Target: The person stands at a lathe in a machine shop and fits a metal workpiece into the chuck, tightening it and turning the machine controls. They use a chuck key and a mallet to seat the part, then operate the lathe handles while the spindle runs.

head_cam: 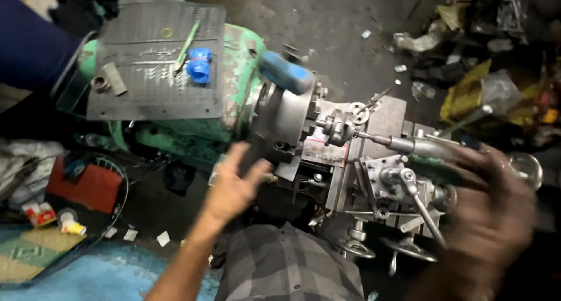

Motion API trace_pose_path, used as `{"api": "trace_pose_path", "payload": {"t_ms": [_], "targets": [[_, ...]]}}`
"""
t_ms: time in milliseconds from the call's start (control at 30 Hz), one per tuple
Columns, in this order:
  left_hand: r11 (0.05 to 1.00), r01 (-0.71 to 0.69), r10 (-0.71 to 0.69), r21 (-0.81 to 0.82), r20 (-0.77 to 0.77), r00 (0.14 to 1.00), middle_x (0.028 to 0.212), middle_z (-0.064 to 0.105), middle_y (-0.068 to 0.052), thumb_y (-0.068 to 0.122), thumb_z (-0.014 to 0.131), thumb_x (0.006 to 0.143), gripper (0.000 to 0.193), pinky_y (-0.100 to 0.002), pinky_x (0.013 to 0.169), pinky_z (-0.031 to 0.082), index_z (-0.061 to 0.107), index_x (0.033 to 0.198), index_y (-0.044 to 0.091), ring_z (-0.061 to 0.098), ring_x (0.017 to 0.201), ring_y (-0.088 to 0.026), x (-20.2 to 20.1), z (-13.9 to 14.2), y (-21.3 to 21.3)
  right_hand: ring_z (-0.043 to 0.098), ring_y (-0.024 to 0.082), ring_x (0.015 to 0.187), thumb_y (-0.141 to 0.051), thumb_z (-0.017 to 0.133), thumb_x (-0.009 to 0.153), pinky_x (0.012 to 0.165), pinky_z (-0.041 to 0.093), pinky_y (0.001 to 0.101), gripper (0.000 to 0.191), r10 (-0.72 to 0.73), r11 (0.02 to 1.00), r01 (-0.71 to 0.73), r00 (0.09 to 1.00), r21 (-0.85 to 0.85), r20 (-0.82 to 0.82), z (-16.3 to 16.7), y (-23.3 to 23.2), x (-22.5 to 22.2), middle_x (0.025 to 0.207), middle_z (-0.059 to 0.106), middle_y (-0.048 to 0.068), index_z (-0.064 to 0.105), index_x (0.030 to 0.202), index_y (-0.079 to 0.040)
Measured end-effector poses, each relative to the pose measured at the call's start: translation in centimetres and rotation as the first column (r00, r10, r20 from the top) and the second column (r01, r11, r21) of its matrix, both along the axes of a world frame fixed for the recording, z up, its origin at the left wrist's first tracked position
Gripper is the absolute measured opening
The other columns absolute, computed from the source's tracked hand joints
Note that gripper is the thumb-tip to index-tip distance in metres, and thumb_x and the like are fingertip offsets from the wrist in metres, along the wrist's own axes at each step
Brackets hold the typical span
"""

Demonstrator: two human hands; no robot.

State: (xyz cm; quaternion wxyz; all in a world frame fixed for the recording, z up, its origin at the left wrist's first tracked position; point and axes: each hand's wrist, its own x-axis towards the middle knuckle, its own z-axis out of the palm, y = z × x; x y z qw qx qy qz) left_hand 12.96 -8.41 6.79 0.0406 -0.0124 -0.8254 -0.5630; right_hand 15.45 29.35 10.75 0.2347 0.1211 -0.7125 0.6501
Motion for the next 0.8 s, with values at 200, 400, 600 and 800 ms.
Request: {"api": "trace_pose_path", "payload": {"t_ms": [200,400,600,800], "targets": [[0.785,-0.366,0.366,-0.500,-0.103,0.925,0.101,0.070,-0.030,0.042,0.074,0.094,0.063,-0.053,0.080,0.054,0.057,0.144,0.008,0.069,0.094,-0.049,-3.5,0.5,-12.0,0.059,0.033,0.126,-0.016,0.040,0.112,0.114,0.046,0.0427,0.039,-0.651,0.667,0.500,0.752,0.552,0.105,-8.3,18.6,0.7,0.140,0.061,0.022,0.051,0.141,0.007],[0.761,-0.358,0.343,-0.541,-0.133,0.930,0.118,0.068,-0.032,0.044,0.068,0.104,0.059,-0.054,0.091,0.051,0.057,0.147,0.005,0.066,0.110,-0.049,-6.6,-1.0,-17.5,0.045,0.053,0.148,-0.011,0.051,0.118,0.124,0.034,0.0549,0.050,-0.677,0.382,0.592,0.702,0.709,-0.221,-13.6,20.7,-2.2,0.153,0.046,0.041,0.038,0.156,0.019],[0.692,-0.298,0.386,-0.657,-0.011,0.922,0.120,0.066,-0.035,0.039,0.071,0.104,0.061,-0.055,0.090,0.052,0.057,0.151,0.002,0.066,0.107,-0.050,-7.1,-1.6,-18.4,0.067,0.037,0.111,-0.021,0.050,0.118,0.097,0.052,0.0447,0.030,-0.825,0.428,0.722,0.557,0.544,-0.090,-13.1,22.0,-4.8,0.124,0.069,0.023,0.061,0.135,0.001],[0.717,-0.364,0.383,-0.594,-0.102,0.918,0.120,0.068,-0.031,0.030,0.066,0.107,0.051,-0.051,0.088,0.052,0.058,0.146,-0.002,0.068,0.102,-0.046,-6.6,-2.3,-17.1,0.072,0.041,0.102,-0.018,0.054,0.117,0.088,0.055,0.0466,0.026,-0.804,0.350,0.661,0.576,0.664,-0.149,-13.6,23.7,-6.1,0.112,0.073,0.026,0.067,0.126,0.003]]}}
